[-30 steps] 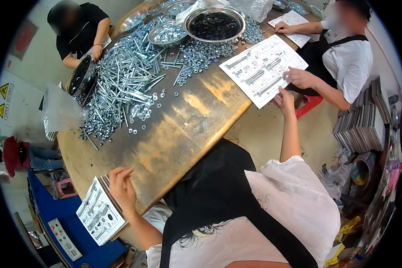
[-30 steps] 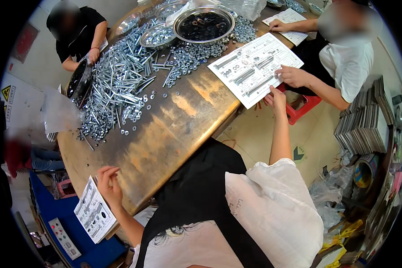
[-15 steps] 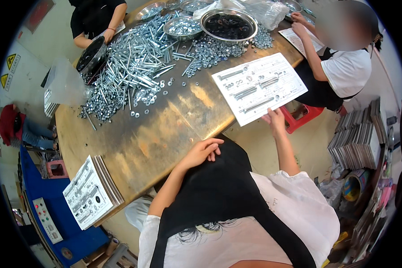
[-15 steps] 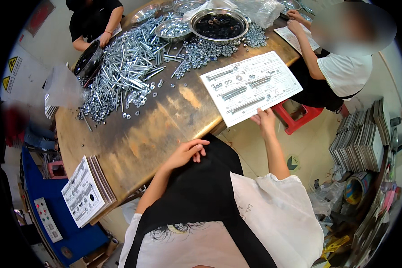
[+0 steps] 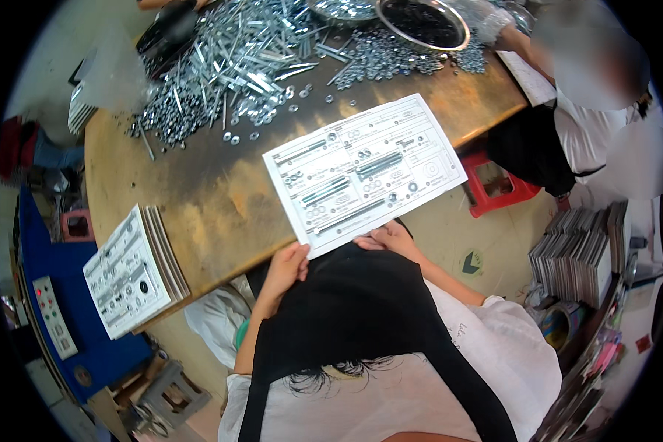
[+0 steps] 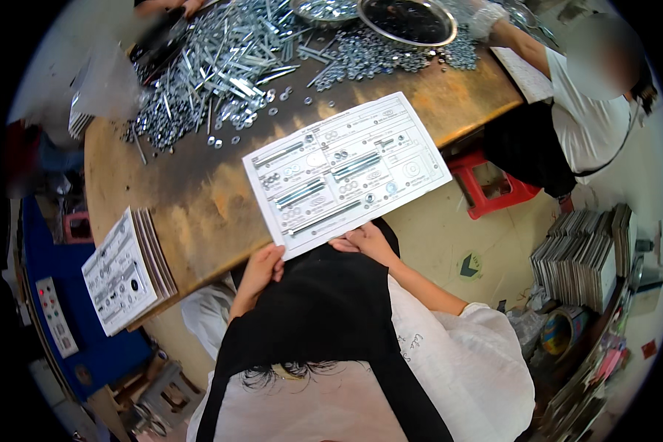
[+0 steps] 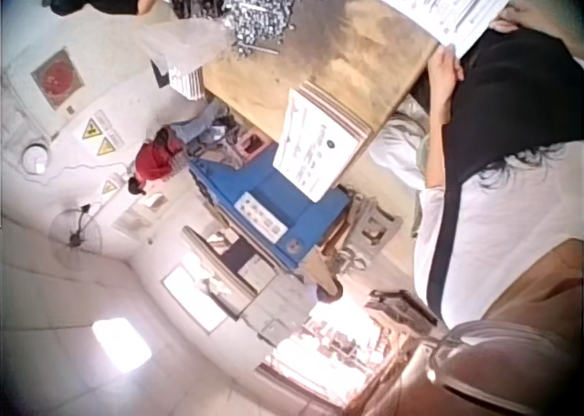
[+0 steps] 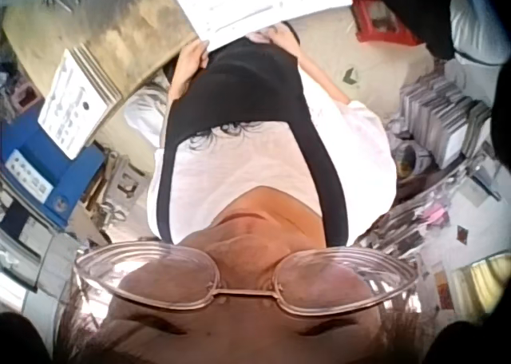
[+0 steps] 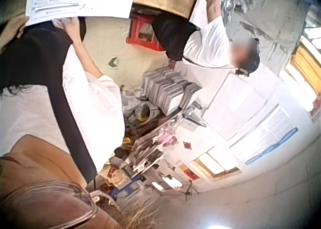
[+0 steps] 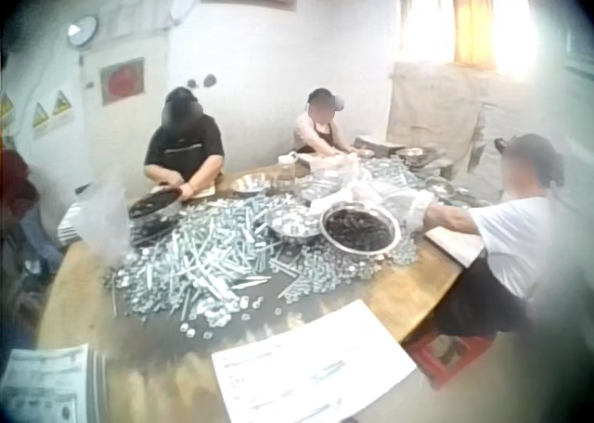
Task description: The person picks bolts, nuts, and washers from a large pile on the table and places them into designated slots on a printed cardboard sheet. They repeat this process, stacking completed sheets to the left while continuing to sort hardware from the central pile.
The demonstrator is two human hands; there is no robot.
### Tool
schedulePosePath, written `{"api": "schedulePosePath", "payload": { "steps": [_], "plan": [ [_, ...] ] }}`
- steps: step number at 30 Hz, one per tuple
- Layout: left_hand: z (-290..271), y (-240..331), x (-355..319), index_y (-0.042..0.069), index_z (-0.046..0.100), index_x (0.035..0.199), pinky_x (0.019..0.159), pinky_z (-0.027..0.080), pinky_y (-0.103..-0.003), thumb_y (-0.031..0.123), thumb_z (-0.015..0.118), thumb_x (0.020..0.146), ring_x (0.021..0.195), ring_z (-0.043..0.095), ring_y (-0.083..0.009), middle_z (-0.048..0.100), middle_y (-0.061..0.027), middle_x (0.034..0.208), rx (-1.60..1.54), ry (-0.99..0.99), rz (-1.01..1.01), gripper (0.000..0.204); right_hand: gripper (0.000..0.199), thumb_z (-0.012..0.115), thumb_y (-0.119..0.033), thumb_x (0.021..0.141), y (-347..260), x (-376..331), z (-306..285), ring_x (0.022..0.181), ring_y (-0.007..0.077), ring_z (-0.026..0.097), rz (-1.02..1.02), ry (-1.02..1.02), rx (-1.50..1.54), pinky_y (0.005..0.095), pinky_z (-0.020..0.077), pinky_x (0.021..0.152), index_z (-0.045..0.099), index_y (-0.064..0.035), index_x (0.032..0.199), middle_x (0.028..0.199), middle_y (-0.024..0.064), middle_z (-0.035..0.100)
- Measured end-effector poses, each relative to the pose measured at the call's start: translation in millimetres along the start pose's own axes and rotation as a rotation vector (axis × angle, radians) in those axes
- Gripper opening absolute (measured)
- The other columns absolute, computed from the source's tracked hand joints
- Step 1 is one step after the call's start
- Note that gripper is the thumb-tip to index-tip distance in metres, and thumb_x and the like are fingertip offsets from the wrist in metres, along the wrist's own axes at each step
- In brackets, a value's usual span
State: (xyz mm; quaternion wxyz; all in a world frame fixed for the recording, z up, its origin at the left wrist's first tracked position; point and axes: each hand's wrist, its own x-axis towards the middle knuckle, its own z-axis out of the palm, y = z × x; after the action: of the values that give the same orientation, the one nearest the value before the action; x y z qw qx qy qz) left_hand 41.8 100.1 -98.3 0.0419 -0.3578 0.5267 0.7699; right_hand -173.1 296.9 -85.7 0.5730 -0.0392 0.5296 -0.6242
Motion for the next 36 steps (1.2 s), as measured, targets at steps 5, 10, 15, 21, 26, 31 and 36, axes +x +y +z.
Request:
{"api": "schedulePosePath", "payload": {
  "steps": [5, 10, 15, 21, 26, 31, 36],
  "plan": [
    [-51.3, -1.4, -52.6, 0.007, 0.062, 0.087, 0.045, 0.035, -0.022, 0.028, 0.057, 0.102, 0.049, 0.046, -0.0060, 0.049, 0.0044, 0.062, -0.111, 0.164, 0.014, 0.026, 0.042, 0.040, 0.003, 0.100, -24.1, 20.3, 34.6, 0.128, 0.0305, 0.056, 0.457, -0.309, 0.153, 0.0306, 0.0483, 0.108, 0.036, 0.0217, 0.138, 0.137, 0.0316, 0.052],
    [-90.9, -1.5, -87.4, 0.007, 0.064, 0.090, 0.044, 0.033, -0.022, 0.025, 0.056, 0.102, 0.046, 0.043, -0.0061, 0.047, 0.0052, 0.060, -0.079, 0.287, -0.046, 0.023, 0.040, 0.036, 0.002, 0.101, -34.7, 43.0, 80.4, 0.125, 0.0322, 0.059, 0.518, -0.493, 0.028, 0.0312, 0.0501, 0.107, 0.038, 0.0229, 0.135, 0.136, 0.0338, 0.051],
    [-115.9, 6.4, -101.1, 0.006, 0.064, 0.089, 0.043, 0.034, -0.023, 0.026, 0.056, 0.102, 0.046, 0.045, -0.0070, 0.046, 0.0046, 0.057, -0.033, 0.321, -0.074, 0.025, 0.040, 0.037, -0.002, 0.104, -20.6, 64.5, 98.3, 0.123, 0.0317, 0.060, 0.733, -0.547, 0.175, 0.0316, 0.0518, 0.105, 0.037, 0.0224, 0.136, 0.136, 0.0339, 0.050],
    [-141.9, 28.9, -108.4, 0.003, 0.070, 0.089, 0.048, 0.043, -0.030, 0.025, 0.056, 0.100, 0.048, 0.055, -0.0134, 0.056, -0.0038, 0.056, 0.446, 0.203, -0.273, 0.029, 0.033, 0.054, -0.021, 0.102, -110.1, 103.9, 112.3, 0.098, 0.0204, 0.068, 0.216, -0.605, -0.564, 0.0293, 0.0558, 0.086, 0.061, 0.0020, 0.126, 0.110, 0.0150, 0.070],
    [-94.7, 149.5, -41.2, 0.003, 0.072, 0.096, 0.060, 0.048, -0.036, 0.024, 0.056, 0.097, 0.062, 0.064, -0.0219, 0.062, -0.0101, 0.066, 0.662, 0.709, 0.243, 0.027, 0.016, 0.057, -0.013, 0.092, -187.9, 254.7, 119.0, 0.092, 0.0354, 0.068, -0.874, 0.340, -1.150, 0.0456, 0.0526, 0.079, 0.068, -0.0082, 0.102, 0.099, 0.0146, 0.071],
    [-117.8, 203.2, 134.3, 0.009, 0.069, 0.096, 0.079, 0.051, -0.049, 0.032, 0.054, 0.097, 0.094, 0.065, -0.0368, 0.065, -0.0145, 0.099, 0.974, 1.028, 0.469, 0.028, 0.022, 0.066, -0.018, 0.082, -184.5, 317.0, 130.5, 0.092, 0.0343, 0.070, -0.720, 0.455, -1.311, 0.0458, 0.0534, 0.079, 0.067, -0.0129, 0.104, 0.092, 0.0118, 0.073],
    [-143.5, 199.7, 186.4, 0.002, 0.065, 0.095, 0.084, 0.053, -0.049, 0.036, 0.065, 0.089, 0.097, 0.067, -0.0385, 0.066, -0.0200, 0.105, 1.086, 1.080, 0.283, 0.034, 0.023, 0.067, -0.020, 0.081, -195.9, 307.3, 127.0, 0.089, 0.0313, 0.071, -0.687, 0.325, -1.319, 0.0438, 0.0552, 0.080, 0.072, -0.0129, 0.102, 0.092, 0.0101, 0.075]
  ]
}}
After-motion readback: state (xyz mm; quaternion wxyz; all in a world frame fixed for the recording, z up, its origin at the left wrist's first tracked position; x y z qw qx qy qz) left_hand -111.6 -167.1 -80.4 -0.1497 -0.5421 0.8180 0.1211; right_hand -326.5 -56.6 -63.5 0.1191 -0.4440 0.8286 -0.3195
